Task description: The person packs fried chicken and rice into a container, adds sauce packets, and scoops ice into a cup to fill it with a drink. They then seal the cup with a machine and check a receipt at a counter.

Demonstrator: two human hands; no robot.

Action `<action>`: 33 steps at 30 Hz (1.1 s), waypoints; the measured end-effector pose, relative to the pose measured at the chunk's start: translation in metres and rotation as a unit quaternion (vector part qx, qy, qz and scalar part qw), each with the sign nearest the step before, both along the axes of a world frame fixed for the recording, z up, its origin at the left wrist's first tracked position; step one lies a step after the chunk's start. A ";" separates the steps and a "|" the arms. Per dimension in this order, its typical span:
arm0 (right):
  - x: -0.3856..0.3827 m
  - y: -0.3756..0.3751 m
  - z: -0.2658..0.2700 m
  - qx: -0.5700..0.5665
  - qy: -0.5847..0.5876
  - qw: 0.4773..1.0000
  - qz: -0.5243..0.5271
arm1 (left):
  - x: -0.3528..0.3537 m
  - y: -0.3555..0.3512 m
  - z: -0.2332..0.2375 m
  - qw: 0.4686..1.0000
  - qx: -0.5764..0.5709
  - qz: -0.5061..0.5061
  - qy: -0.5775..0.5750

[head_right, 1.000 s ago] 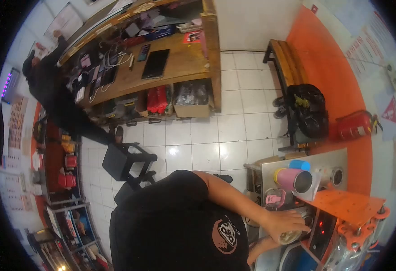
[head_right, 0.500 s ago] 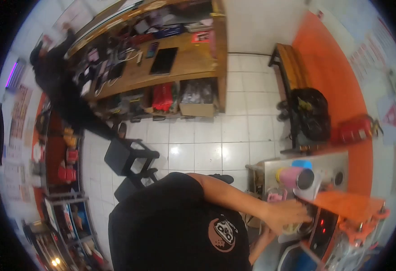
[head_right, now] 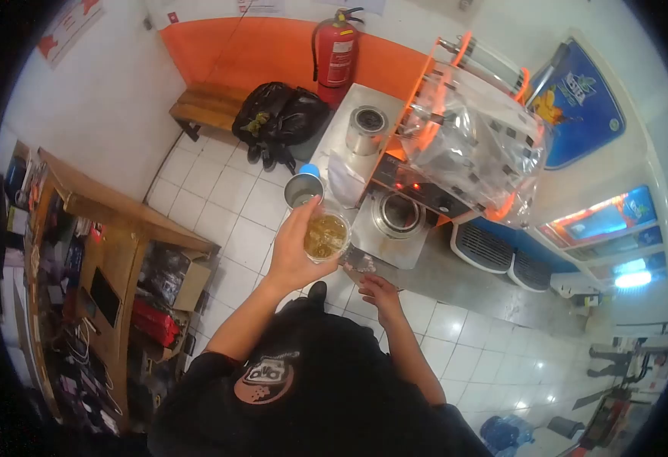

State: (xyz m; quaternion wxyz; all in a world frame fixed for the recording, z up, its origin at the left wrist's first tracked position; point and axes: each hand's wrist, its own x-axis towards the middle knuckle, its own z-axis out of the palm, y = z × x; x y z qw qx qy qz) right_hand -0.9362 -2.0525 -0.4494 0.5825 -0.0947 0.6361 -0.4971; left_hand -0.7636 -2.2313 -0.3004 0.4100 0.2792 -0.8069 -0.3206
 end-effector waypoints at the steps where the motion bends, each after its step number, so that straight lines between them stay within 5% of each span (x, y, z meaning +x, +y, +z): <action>1: 0.002 0.002 0.000 0.011 -0.022 0.999 -0.029 | 0.000 0.001 0.001 1.000 -0.002 -0.009 -0.002; 11: 0.000 -0.025 0.005 -0.219 -0.254 0.890 -0.307 | -0.025 0.005 0.000 0.997 0.010 -0.067 -0.024; 33: 0.018 0.000 -0.008 -0.189 -0.209 0.896 -0.343 | -0.126 -0.002 -0.020 0.977 -0.009 -0.213 -0.027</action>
